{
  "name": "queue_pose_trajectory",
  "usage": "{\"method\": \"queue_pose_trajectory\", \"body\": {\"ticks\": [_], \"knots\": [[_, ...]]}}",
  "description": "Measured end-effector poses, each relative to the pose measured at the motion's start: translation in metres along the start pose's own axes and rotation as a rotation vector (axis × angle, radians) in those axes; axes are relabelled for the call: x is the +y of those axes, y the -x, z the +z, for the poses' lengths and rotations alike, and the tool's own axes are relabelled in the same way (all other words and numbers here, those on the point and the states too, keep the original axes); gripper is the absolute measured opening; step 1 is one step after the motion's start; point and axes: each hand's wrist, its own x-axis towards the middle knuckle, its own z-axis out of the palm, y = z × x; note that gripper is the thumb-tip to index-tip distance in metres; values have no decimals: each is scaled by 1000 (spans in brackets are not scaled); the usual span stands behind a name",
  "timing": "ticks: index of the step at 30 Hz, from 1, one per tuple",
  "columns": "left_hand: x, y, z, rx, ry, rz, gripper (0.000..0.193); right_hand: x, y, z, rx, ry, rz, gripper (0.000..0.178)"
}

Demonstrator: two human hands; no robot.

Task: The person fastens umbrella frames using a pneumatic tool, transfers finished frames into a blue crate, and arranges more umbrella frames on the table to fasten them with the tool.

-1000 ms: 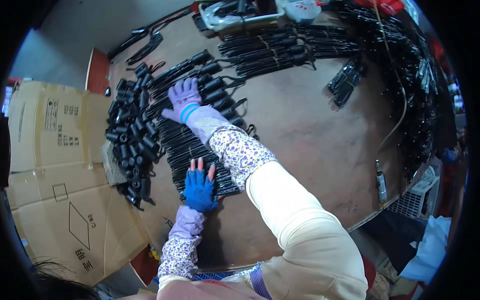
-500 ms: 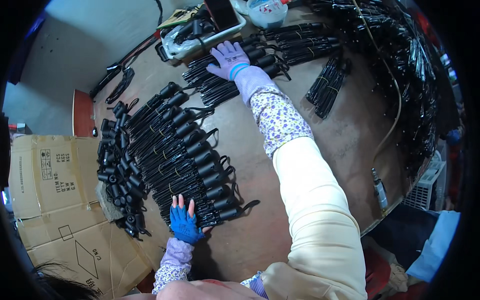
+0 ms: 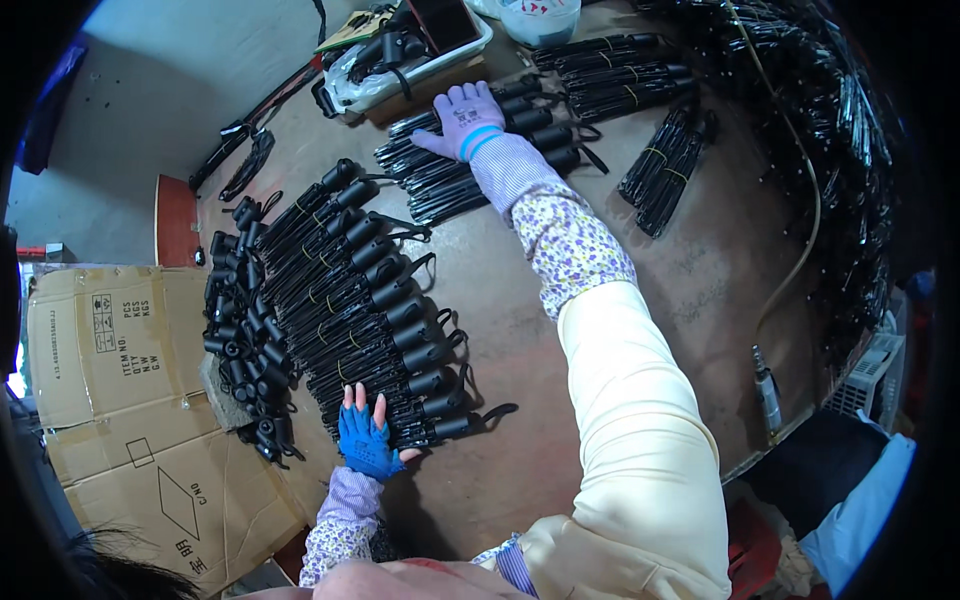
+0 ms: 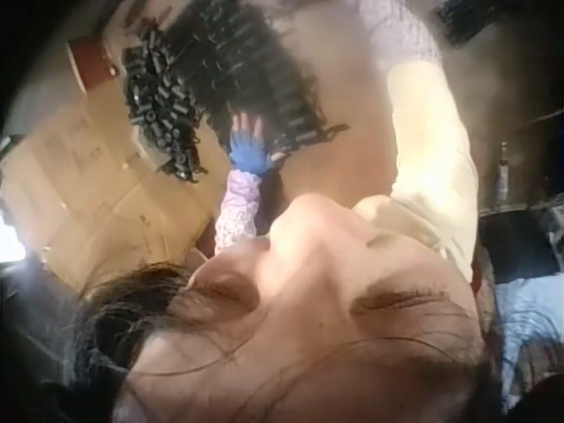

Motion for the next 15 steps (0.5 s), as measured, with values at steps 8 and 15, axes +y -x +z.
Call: {"method": "queue_pose_trajectory", "body": {"ticks": [8, 15], "knots": [[-1, -10, 5, 45, -47, 30, 110, -9, 113, -11, 147, -91, 241, 74], [-10, 15, -11, 67, -10, 41, 112, -39, 262, -48, 184, -72, 209, 72]]}}
